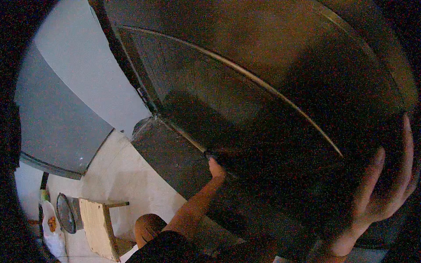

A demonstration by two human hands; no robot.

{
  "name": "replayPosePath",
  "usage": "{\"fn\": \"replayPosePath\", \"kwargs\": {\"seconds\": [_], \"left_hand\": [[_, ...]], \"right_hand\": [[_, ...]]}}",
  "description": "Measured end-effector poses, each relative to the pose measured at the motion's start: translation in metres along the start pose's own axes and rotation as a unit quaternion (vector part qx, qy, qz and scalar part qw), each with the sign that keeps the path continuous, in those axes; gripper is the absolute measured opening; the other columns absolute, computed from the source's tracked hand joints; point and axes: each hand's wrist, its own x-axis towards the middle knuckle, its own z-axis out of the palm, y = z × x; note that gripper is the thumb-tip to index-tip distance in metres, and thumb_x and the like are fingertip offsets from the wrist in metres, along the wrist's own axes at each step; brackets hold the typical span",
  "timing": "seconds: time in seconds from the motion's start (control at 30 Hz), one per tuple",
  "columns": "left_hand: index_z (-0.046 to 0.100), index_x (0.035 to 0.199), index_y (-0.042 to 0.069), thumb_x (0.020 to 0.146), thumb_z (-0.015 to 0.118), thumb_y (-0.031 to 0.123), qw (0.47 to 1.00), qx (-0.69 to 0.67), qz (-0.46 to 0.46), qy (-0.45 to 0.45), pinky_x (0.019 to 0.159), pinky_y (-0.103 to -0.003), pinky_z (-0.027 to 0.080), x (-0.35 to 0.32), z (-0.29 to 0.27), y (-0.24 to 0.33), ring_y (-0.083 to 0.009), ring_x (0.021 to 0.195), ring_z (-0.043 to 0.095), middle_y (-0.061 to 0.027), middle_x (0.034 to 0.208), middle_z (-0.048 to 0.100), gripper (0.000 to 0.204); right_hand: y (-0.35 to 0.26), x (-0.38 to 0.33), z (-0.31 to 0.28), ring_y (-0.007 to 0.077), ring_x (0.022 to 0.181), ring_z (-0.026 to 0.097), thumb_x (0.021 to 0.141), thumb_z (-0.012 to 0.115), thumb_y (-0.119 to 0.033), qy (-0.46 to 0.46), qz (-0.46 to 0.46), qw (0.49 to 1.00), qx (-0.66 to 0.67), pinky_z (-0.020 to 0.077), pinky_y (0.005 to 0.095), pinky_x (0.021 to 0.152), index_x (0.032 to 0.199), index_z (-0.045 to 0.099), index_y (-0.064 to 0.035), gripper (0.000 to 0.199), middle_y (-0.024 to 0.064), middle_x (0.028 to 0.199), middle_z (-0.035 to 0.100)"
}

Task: The person wipes the surface of a dark wooden door with a purple cloth. They move to a pink basin to wet and wring out the cloth, then return to the door to continue wiping the frame and glass panels. The person cleans the door systematically from the bottom to the top.

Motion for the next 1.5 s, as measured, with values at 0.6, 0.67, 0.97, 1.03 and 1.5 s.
{"fn": "replayPosePath", "kwargs": {"seconds": [0.6, 0.67, 0.97, 1.03, 1.5], "left_hand": [[0.047, 0.118, -0.004, 0.078, 0.06, -0.001, 0.984, -0.066, 0.027, -0.165, 0.091, -0.044, 0.045, -0.063, 0.048, -0.156, -0.0386, 0.107, 0.053, -0.0224, 0.115, 0.055, 0.042], [0.05, 0.115, -0.006, 0.079, 0.062, 0.001, 0.983, -0.102, 0.061, -0.141, 0.089, -0.043, 0.047, -0.054, 0.063, -0.148, -0.0385, 0.105, 0.055, -0.0232, 0.114, 0.056, 0.038], [0.048, 0.115, -0.003, 0.082, 0.061, -0.003, 0.974, -0.137, -0.014, -0.181, 0.094, -0.037, 0.042, -0.176, -0.004, 0.072, -0.0299, 0.106, 0.054, -0.0171, 0.115, 0.056, 0.036], [0.048, 0.116, -0.002, 0.082, 0.06, -0.004, 0.965, -0.169, -0.027, -0.198, 0.094, -0.035, 0.042, -0.207, -0.011, 0.099, -0.0266, 0.104, 0.054, -0.0149, 0.113, 0.056, 0.036], [0.049, 0.108, 0.0, 0.078, 0.062, -0.009, 0.965, -0.18, 0.12, -0.152, 0.087, -0.033, 0.046, -0.158, 0.022, 0.031, -0.0246, 0.098, 0.058, -0.0139, 0.104, 0.059, 0.034]], "right_hand": [[-0.015, 0.012, 0.003, 0.0276, 0.113, 0.054, 0.089, 0.057, -0.004, 0.01, -0.024, 0.999, 0.027, 0.0356, 0.0351, 0.101, 0.126, 0.055, -0.0009, 0.037, 0.0132, 0.129, 0.057], [-0.024, 0.024, 0.005, 0.0321, 0.121, 0.051, 0.087, 0.057, -0.002, 0.027, -0.022, 0.995, 0.093, 0.0336, 0.0386, 0.106, 0.125, 0.055, 0.0012, 0.038, 0.0178, 0.13, 0.055], [-0.018, 0.019, 0.003, 0.0345, 0.134, 0.036, 0.082, 0.061, -0.012, 0.002, -0.034, 0.999, 0.026, 0.0143, 0.052, 0.111, 0.126, 0.059, -0.0132, 0.044, 0.0122, 0.14, 0.047], [-0.016, 0.018, 0.0, 0.0343, 0.134, 0.036, 0.081, 0.062, -0.012, 0.0, -0.033, 0.999, 0.042, 0.0124, 0.0522, 0.111, 0.124, 0.06, -0.014, 0.043, 0.0117, 0.139, 0.048], [-0.009, 0.014, -0.006, 0.0351, 0.131, 0.04, 0.074, 0.065, -0.007, 0.008, -0.024, 0.966, 0.258, 0.014, 0.0535, 0.111, 0.104, 0.069, -0.0157, 0.031, 0.0081, 0.131, 0.055]]}}
